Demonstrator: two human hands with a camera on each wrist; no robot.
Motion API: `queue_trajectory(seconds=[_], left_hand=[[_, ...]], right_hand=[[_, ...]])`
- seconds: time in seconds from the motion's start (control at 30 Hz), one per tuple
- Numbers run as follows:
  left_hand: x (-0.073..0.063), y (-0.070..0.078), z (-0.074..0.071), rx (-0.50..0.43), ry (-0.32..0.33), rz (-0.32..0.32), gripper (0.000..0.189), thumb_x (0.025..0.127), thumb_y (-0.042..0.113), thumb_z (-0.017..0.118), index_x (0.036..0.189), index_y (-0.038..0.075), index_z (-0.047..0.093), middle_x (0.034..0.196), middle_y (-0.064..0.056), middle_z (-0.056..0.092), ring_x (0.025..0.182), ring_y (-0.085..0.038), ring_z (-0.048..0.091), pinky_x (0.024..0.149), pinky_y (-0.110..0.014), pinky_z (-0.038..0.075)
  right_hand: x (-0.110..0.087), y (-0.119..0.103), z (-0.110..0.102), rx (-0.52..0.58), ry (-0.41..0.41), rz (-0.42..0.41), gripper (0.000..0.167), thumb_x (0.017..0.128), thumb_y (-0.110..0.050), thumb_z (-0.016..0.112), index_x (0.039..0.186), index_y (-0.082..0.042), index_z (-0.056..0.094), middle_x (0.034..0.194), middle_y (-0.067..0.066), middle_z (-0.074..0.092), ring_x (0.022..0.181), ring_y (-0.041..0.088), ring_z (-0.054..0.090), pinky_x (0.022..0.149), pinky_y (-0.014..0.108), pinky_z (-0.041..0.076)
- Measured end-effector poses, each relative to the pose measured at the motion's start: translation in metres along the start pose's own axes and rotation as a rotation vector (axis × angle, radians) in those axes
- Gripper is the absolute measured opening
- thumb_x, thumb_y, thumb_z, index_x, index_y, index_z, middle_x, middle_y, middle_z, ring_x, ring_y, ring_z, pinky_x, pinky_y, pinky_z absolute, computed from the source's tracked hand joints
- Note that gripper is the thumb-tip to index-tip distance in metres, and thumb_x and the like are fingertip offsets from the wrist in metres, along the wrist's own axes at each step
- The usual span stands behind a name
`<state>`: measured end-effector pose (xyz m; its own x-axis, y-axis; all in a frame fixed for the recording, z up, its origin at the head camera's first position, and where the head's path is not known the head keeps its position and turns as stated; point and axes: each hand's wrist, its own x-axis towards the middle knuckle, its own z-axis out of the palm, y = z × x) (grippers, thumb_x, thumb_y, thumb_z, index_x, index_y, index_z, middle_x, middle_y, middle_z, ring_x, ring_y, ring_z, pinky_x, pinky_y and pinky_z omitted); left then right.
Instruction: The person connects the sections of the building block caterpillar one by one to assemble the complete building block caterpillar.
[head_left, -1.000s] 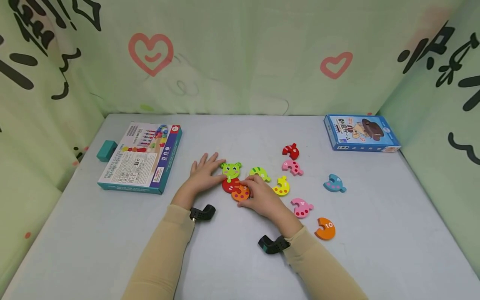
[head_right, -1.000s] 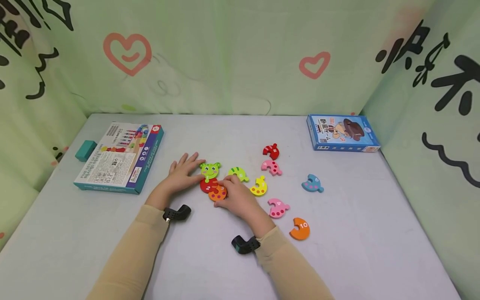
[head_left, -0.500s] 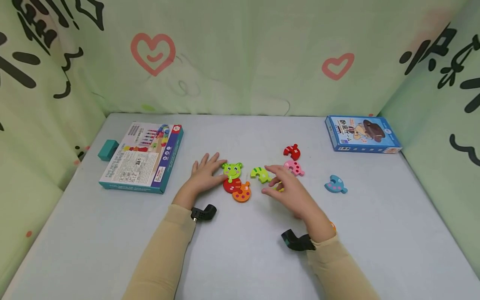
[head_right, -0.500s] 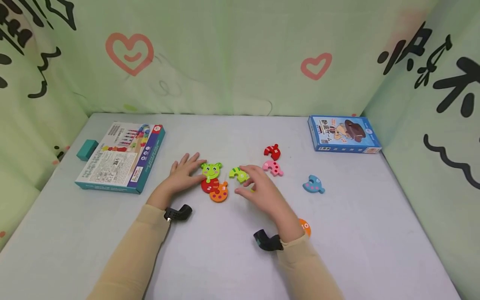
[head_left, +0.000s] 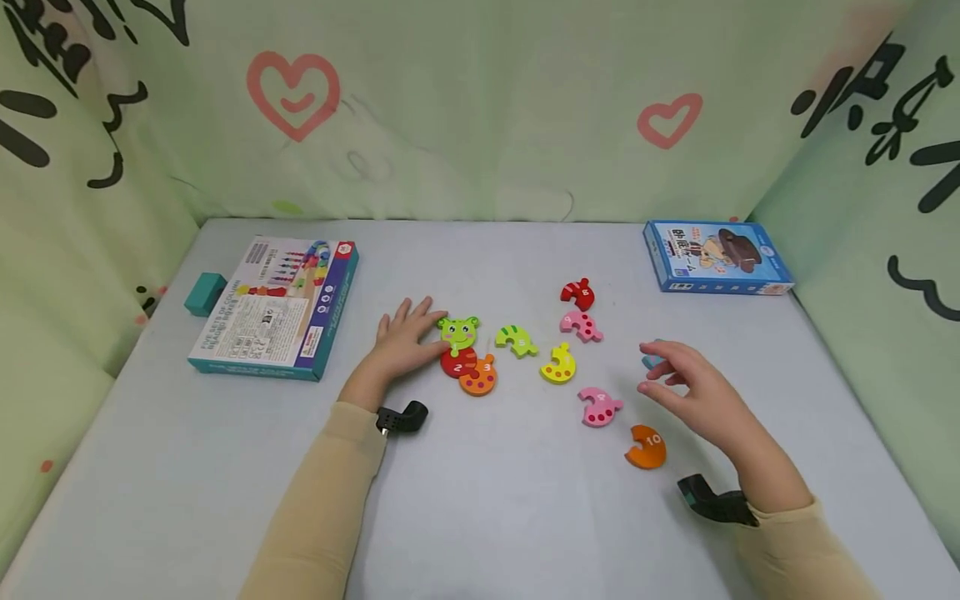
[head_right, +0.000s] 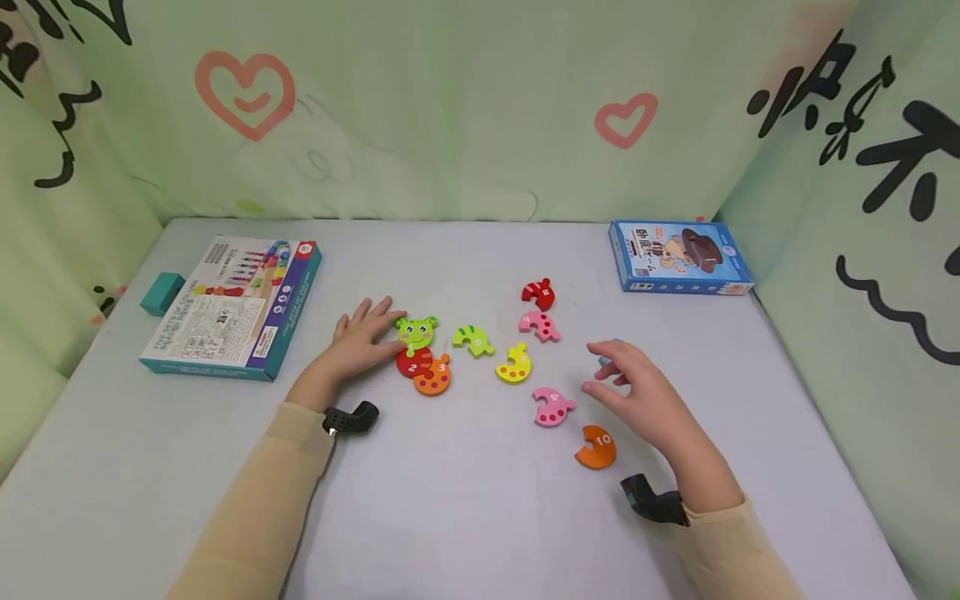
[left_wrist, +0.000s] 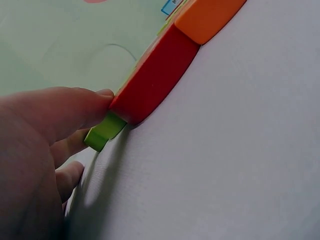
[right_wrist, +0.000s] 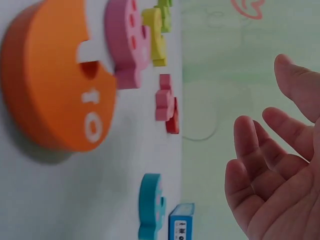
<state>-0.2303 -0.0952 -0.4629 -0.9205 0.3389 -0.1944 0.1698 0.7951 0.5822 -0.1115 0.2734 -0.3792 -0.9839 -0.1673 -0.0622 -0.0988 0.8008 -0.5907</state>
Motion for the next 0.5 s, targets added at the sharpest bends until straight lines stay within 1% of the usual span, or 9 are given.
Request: queue_trajectory(seconds=[0.1, 0.23, 0.33, 0.4, 0.5], left_hand=[[0.000, 0.000, -0.001, 0.006, -0.003, -0.002, 0.059, 0.085, 0.044, 0.052, 0.139, 0.024, 0.038, 0.154, -0.002, 0.013, 0.141, -0.029, -0.005, 0.109, -0.055, -0.009], [0.001, 0.001, 0.000, 0.014, -0.010, 0.003, 0.059, 0.085, 0.044, 0.052, 0.139, 0.024, 0.038, 0.154, -0.002, 0.013, 0.141, -0.029, -0.004, 0.109, -0.055, -0.009], [0.000, 0.002, 0.001, 0.013, -0.017, 0.005, 0.059, 0.085, 0.044, 0.052, 0.139, 0.024, 0.037, 0.154, -0.002, 0.012, 0.141, -0.029, -0.005, 0.109, -0.055, -0.009], [0.000, 0.002, 0.001, 0.010, -0.014, 0.001, 0.059, 0.085, 0.044, 0.052, 0.139, 0.024, 0.038, 0.154, -0.002, 0.013, 0.141, -0.029, -0.005, 0.109, -0.055, -0.009], [-0.001, 0.002, -0.001, 0.002, -0.006, -0.010, 0.059, 0.085, 0.044, 0.052, 0.139, 0.024, 0.038, 0.154, -0.002, 0.013, 0.141, -0.029, -0.004, 0.109, -0.055, -0.009]], right_hand=[[-0.009, 0.010, 0.002, -0.020, -0.034, -0.001, 0.052, 0.085, -0.025, 0.062, 0.130, -0.004, 0.044, 0.122, 0.018, 0.050, 0.099, 0.027, 0.054, 0.079, 0.018, 0.047], [-0.018, 0.019, 0.006, -0.013, -0.019, -0.015, 0.051, 0.085, -0.022, 0.063, 0.129, -0.003, 0.045, 0.123, 0.017, 0.050, 0.096, 0.026, 0.055, 0.076, 0.008, 0.041], [-0.020, 0.021, 0.008, -0.016, -0.009, -0.018, 0.051, 0.085, -0.020, 0.063, 0.129, -0.002, 0.046, 0.123, 0.017, 0.050, 0.095, 0.025, 0.055, 0.076, 0.007, 0.041], [-0.019, 0.022, 0.010, -0.017, -0.022, -0.008, 0.051, 0.085, -0.021, 0.064, 0.129, -0.002, 0.045, 0.123, 0.017, 0.049, 0.097, 0.026, 0.055, 0.079, 0.015, 0.045], [-0.013, 0.021, 0.015, -0.011, -0.082, 0.017, 0.054, 0.084, -0.025, 0.064, 0.130, -0.004, 0.044, 0.124, 0.017, 0.049, 0.102, 0.028, 0.052, 0.084, 0.034, 0.048]])
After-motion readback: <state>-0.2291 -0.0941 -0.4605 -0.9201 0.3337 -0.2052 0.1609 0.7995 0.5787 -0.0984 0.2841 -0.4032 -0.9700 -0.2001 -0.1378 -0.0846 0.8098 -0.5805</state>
